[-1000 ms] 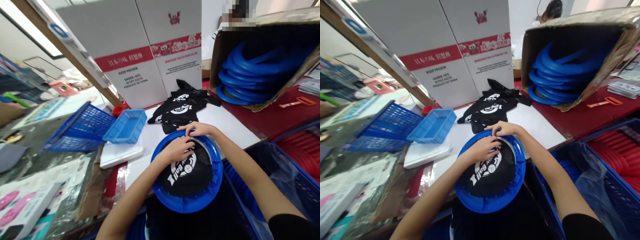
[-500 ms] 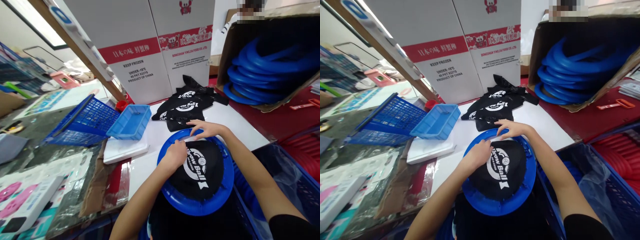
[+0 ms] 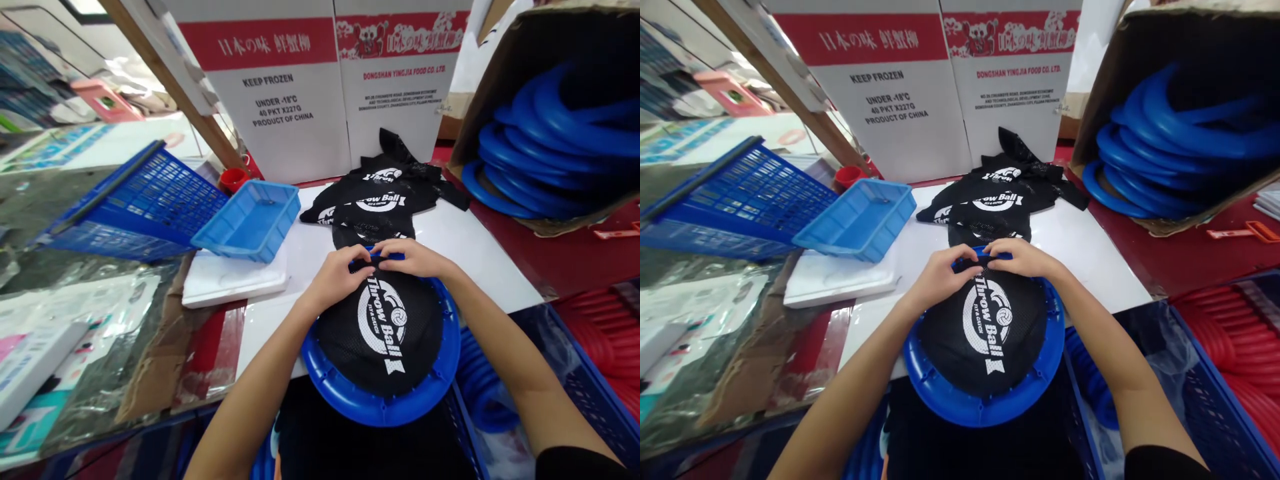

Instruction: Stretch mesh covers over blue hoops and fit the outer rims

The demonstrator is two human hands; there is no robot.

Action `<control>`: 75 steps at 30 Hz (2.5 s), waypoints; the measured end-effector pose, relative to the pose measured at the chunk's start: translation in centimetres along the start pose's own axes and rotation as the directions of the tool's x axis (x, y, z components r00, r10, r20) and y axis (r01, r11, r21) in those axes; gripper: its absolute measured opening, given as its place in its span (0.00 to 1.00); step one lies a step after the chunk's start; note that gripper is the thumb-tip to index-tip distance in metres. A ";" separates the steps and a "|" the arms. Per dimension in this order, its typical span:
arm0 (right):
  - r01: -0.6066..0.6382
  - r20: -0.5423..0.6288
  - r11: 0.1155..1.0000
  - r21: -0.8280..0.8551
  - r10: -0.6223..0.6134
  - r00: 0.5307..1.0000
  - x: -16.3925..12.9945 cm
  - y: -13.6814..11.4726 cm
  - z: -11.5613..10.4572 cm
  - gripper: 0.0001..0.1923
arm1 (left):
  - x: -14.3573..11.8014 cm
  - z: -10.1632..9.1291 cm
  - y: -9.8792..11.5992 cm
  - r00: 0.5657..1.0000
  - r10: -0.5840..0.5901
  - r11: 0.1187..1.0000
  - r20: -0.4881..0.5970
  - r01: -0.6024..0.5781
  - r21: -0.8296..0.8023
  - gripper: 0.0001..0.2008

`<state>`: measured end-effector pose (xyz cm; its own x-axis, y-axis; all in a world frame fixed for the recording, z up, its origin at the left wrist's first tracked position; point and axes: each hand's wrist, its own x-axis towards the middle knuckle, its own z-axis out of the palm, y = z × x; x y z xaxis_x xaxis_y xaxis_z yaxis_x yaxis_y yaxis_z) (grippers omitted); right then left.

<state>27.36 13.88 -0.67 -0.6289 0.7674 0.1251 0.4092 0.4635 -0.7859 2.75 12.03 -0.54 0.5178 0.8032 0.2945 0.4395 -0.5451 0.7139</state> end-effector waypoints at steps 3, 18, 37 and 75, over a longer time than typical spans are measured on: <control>-0.023 -0.106 1.000 -0.012 0.021 0.994 0.4 0.1 0.5 0.13 | 0.3 0.2 -0.9 0.999 0.046 0.997 -0.021 -0.044 0.066 0.02; -0.003 -0.256 0.997 -0.079 -0.018 0.966 1.4 1.2 1.7 0.10 | 0.3 1.3 -2.7 0.974 0.100 0.994 -0.203 -0.091 0.051 0.05; -0.113 -0.253 0.994 0.007 0.111 0.961 1.8 1.8 1.4 0.10 | 0.9 1.3 -2.6 0.983 0.051 0.995 -0.179 -0.035 0.092 0.07; -0.247 0.090 0.968 0.037 0.243 0.966 4.2 0.8 -1.7 0.11 | 1.4 0.4 -3.8 0.999 -0.032 0.997 0.024 0.030 0.075 0.09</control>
<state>26.12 18.19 0.26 -0.5673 0.8140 -0.1249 0.5274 0.2427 -0.8142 2.05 15.14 -3.09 0.5208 0.8144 0.2560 0.5091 -0.5370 0.6726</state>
